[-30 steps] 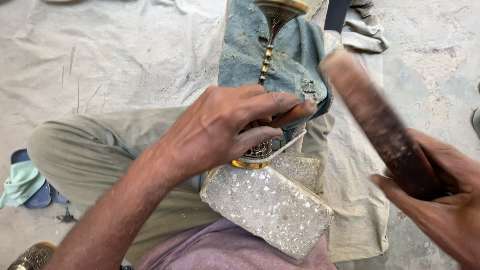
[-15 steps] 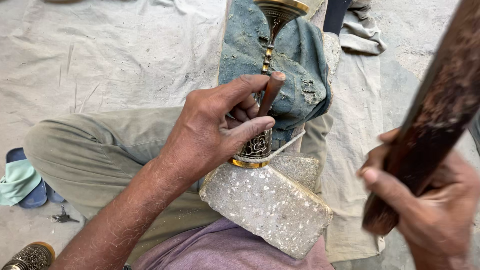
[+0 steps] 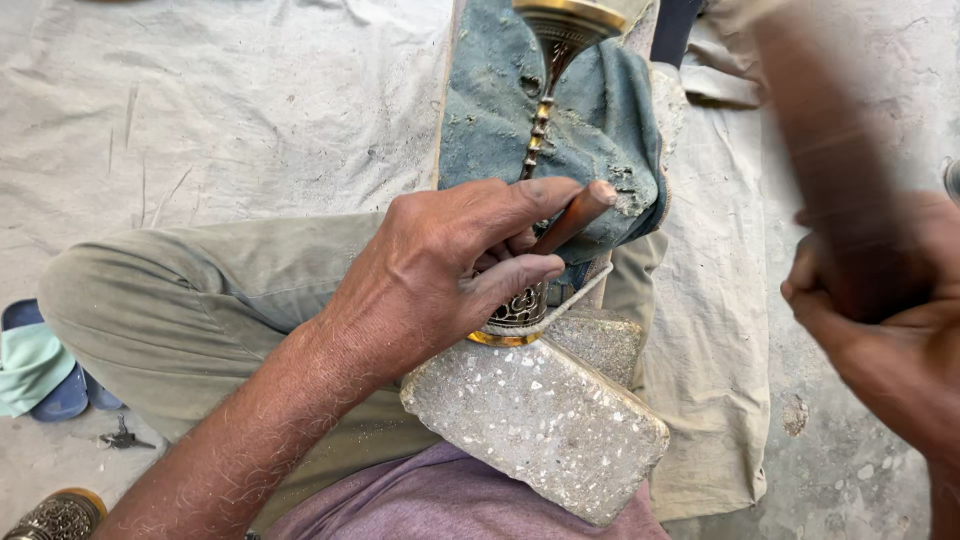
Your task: The person sits on the ground holding a wooden punch against the base of an ornate brass object resting on a stone block, and repeatedly strikes the punch with a wooden mallet to shape the metal. They reposition the punch around the object's base and continue hammering.
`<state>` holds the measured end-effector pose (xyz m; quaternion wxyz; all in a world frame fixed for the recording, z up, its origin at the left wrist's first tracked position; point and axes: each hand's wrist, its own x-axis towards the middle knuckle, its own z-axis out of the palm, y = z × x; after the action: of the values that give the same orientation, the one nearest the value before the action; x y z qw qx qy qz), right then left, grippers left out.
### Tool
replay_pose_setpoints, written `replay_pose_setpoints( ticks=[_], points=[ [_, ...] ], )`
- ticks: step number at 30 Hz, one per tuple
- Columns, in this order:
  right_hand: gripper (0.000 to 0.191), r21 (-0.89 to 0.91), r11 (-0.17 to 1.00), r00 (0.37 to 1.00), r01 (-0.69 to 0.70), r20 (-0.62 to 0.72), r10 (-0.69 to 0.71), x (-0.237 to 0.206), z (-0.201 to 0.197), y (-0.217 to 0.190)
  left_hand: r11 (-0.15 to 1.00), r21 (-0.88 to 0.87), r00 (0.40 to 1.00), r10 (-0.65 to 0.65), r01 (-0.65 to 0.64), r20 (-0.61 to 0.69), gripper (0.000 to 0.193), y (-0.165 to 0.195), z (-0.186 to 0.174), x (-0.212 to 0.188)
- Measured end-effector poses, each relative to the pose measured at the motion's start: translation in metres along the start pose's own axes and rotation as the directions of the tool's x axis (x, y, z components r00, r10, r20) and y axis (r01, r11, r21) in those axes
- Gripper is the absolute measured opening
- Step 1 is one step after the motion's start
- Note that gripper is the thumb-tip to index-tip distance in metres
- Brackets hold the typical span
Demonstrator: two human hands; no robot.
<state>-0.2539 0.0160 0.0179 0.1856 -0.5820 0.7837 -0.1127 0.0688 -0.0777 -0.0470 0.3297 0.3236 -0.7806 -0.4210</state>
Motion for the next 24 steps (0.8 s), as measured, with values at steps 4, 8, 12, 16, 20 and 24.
replay_pose_setpoints(
  ticks=[4,8,12,16,20,24],
  points=[
    [0.039,-0.286,0.948,0.989,0.137,0.099,-0.113,0.006,0.003,-0.024,1.0,-0.007,1.0,0.021,-0.021,0.007,0.052,-0.005,-0.002,0.002],
    [0.041,0.001,0.992,0.992,0.126,-0.02,-0.126,0.014,0.007,-0.037,1.0,-0.001,0.999,0.028,-0.028,0.027,0.054,-0.009,-0.004,0.004],
    [0.033,-0.155,0.969,0.981,0.195,0.04,-0.191,0.014,0.006,-0.04,0.998,0.026,0.998,0.048,-0.049,0.033,0.053,-0.011,-0.006,0.006],
    [0.031,-0.179,0.978,0.994,0.106,0.03,-0.102,0.014,0.008,-0.045,0.999,-0.011,0.998,0.042,-0.042,0.043,0.052,-0.011,-0.006,0.007],
    [0.035,-0.124,0.971,0.979,0.205,0.041,-0.201,0.016,0.012,-0.053,0.999,-0.005,0.999,0.04,-0.04,0.022,0.052,-0.011,-0.006,0.007],
    [0.038,-0.049,0.987,0.988,0.154,0.013,-0.154,0.013,0.016,-0.054,0.999,-0.007,0.999,0.042,-0.042,0.016,0.053,-0.009,-0.007,0.007]
  ],
)
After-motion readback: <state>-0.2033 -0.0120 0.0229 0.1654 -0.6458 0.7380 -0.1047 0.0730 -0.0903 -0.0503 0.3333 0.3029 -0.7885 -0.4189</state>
